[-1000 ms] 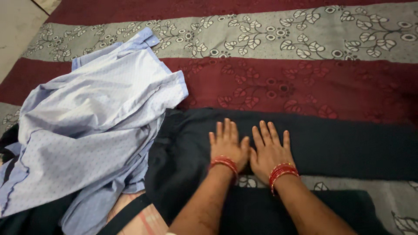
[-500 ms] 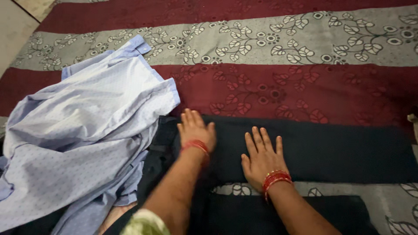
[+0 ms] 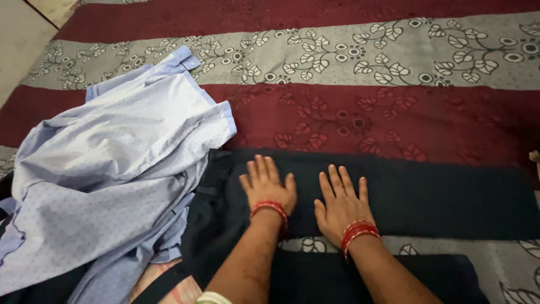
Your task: The person irons a pair of dark trousers laid out on a bed. They use an electric iron to smooth the fabric, moving it back and forth along the legs and waist area. The person adjusts the trousers with their hands between ironing passes to ensure even coverage.
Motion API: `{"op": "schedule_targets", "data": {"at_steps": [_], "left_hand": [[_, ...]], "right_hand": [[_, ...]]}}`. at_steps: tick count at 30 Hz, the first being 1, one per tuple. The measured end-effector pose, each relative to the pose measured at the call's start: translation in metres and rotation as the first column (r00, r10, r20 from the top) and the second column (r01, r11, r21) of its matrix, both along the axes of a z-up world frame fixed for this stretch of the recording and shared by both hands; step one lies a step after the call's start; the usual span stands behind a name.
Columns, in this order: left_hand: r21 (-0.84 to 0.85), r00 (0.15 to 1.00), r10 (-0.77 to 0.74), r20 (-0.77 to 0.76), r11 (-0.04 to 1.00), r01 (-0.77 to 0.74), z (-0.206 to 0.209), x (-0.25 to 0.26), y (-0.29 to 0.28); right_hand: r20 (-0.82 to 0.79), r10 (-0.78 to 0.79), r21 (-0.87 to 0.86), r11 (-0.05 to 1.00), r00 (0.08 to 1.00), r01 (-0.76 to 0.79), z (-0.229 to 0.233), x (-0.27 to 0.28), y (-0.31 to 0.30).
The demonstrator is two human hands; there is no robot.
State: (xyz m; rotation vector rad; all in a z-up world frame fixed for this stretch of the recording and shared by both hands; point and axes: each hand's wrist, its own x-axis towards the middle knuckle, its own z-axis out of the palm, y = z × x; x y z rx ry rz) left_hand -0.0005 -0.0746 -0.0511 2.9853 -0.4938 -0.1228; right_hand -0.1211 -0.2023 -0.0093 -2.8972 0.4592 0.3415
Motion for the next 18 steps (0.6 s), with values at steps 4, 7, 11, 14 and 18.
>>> {"op": "schedule_targets", "data": {"at_steps": [4, 7, 11, 14, 18], "left_hand": [[0.059, 0.967, 0.236, -0.098, 0.971, -0.231, 0.017, 0.015, 0.013], [0.11, 0.944, 0.294, -0.152, 0.954, -0.279, 0.038, 0.016, 0.01], [0.06, 0.993, 0.109, -0.043, 0.993, -0.106, 0.048, -0.008, -0.012], [-0.246, 0.947, -0.322, 0.011, 0.917, 0.315, 0.028, -0.047, -0.038], [-0.294, 0.925, -0.357, -0.131, 0.905, 0.307, 0.01, -0.059, -0.04]], "right_hand": [[0.016, -0.002, 0.007, 1.0, 1.0, 0.002, -0.001, -0.001, 0.0], [-0.02, 0.0, 0.012, 1.0, 1.0, 0.001, 0.002, 0.002, 0.0], [0.011, 0.01, -0.003, 1.0, 1.0, -0.01, 0.002, 0.0, 0.0], [-0.145, 0.092, -0.127, 0.986, 0.985, -0.111, 0.01, 0.001, -0.003], [-0.203, 0.098, -0.106, 0.987, 0.974, -0.121, 0.02, 0.0, 0.001]]}}
